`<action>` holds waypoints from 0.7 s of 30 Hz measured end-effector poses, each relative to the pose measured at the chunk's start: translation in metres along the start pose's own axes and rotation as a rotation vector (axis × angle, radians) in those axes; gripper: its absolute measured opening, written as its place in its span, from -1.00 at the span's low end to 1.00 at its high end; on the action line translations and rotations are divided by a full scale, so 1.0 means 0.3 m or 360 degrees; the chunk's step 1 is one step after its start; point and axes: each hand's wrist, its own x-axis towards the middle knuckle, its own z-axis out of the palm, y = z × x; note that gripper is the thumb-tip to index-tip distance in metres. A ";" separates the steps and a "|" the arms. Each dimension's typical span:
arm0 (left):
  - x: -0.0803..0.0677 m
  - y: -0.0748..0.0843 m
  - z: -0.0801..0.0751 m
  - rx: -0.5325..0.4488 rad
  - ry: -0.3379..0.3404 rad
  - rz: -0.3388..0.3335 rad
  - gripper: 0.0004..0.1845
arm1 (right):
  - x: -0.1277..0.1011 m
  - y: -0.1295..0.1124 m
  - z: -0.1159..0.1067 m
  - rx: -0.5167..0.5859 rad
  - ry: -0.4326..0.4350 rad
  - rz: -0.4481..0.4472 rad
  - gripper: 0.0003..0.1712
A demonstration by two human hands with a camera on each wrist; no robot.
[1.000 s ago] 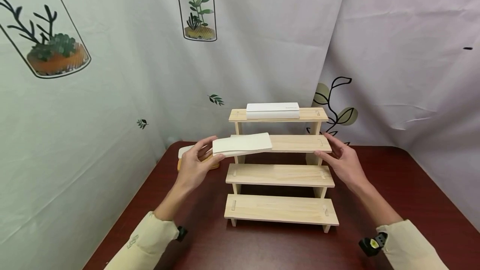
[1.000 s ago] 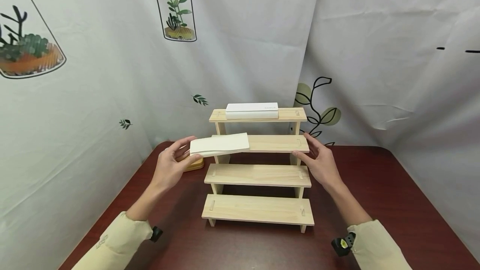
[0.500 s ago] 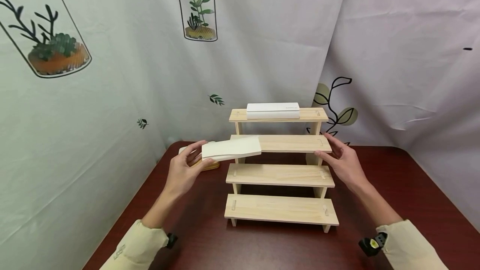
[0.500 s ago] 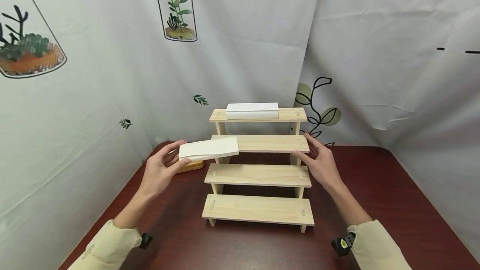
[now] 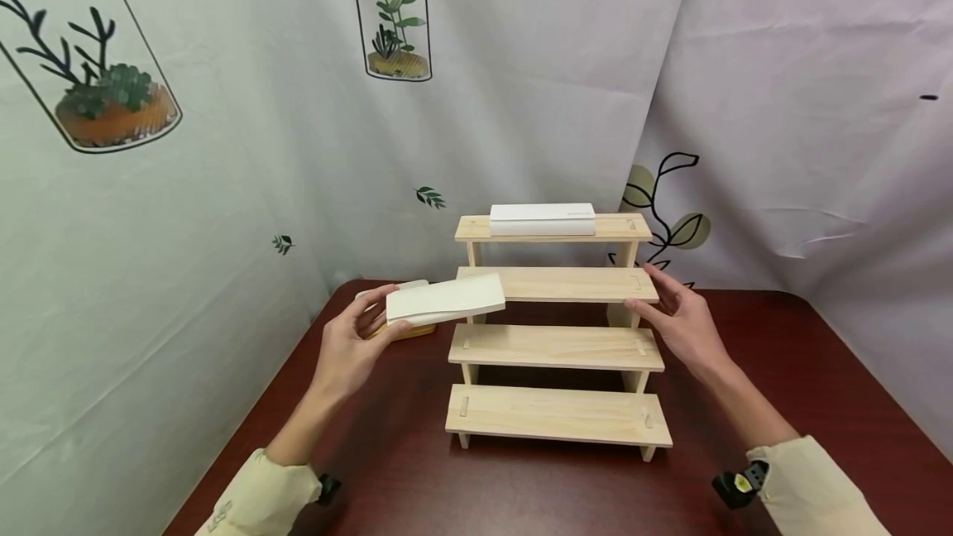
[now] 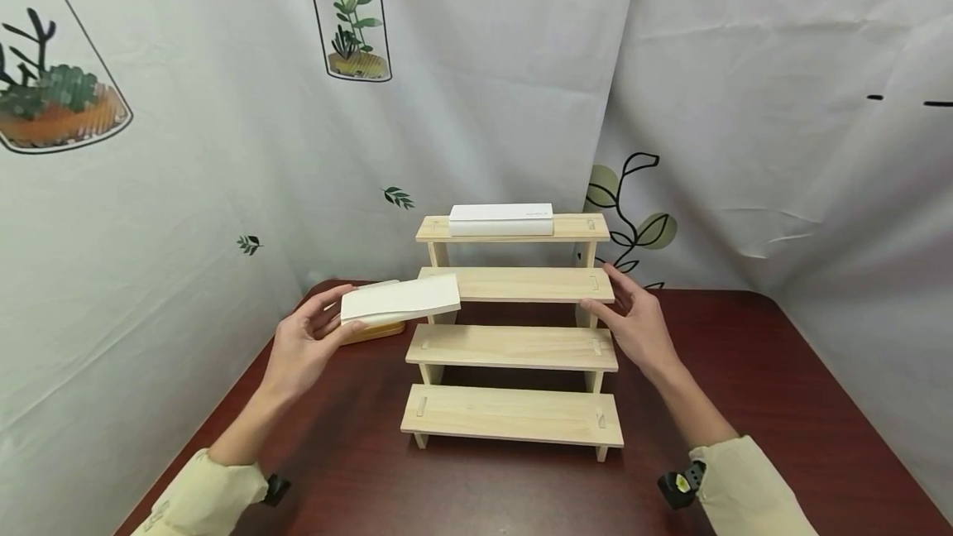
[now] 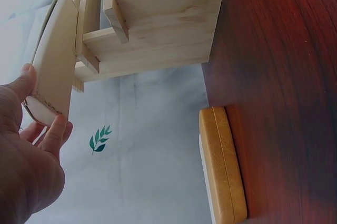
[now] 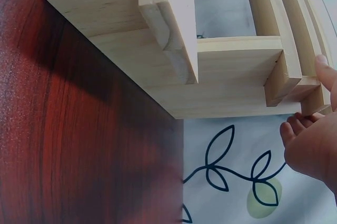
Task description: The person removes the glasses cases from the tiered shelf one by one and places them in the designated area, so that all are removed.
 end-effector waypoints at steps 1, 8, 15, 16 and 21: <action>-0.001 0.001 -0.002 0.0007 0.0004 0.0002 -0.44 | 0.000 0.000 0.000 0.0002 0.0000 -0.0002 -0.10; -0.010 -0.008 -0.022 0.0029 0.0021 -0.0002 -0.43 | 0.000 0.001 0.000 0.0018 -0.0003 -0.0010 -0.11; -0.022 -0.022 -0.049 -0.0003 0.0046 -0.0091 -0.42 | 0.001 0.004 -0.002 0.0031 -0.0011 -0.0016 -0.11; -0.024 -0.024 -0.052 0.0001 0.0045 -0.0103 -0.41 | 0.001 0.004 -0.002 0.0030 -0.0011 -0.0017 -0.11; -0.031 -0.028 -0.074 0.0031 0.0060 -0.0149 -0.41 | 0.002 0.006 -0.001 0.0020 -0.0007 -0.0024 -0.11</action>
